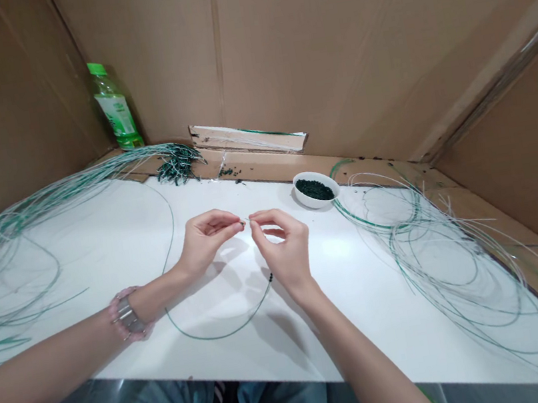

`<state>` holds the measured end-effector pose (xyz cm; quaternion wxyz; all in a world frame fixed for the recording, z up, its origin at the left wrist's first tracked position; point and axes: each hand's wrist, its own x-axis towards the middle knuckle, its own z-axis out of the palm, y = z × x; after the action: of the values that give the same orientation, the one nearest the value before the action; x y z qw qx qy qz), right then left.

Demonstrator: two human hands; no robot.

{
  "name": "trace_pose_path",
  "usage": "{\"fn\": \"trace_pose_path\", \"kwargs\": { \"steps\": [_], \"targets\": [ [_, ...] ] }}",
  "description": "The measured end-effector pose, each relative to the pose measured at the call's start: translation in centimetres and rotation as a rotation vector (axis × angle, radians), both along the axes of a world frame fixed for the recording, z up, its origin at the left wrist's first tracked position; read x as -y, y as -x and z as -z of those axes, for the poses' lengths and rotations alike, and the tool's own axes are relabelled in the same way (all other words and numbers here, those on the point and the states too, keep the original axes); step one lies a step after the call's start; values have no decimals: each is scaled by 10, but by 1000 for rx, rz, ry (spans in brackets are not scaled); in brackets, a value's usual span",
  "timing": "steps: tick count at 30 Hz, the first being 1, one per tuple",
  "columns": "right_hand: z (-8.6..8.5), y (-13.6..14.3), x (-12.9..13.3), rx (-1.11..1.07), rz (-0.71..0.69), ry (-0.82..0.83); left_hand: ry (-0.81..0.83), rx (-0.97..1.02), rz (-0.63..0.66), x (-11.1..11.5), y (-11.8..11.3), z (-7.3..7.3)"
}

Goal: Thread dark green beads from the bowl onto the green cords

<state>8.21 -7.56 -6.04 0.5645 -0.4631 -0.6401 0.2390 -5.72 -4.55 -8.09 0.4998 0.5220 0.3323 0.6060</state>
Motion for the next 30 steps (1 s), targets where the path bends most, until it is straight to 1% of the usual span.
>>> {"fn": "trace_pose_path", "kwargs": {
  "steps": [4,7,14,23,30],
  "targets": [
    [-2,-4,-1,214,48,-118,-65,-23,6,0,1,2],
    [-2,-4,-1,283,52,-158,-99,-42,11,0,1,2],
    [-3,-4,-1,329,33,-186,-115,-60,10,0,2,2],
    [-5,-4,0,369,26,-161,-128,-117,10,1,3,3],
    [-5,-5,0,417,17,-176,-212,-230,-20,3,6,4]
  ]
}}
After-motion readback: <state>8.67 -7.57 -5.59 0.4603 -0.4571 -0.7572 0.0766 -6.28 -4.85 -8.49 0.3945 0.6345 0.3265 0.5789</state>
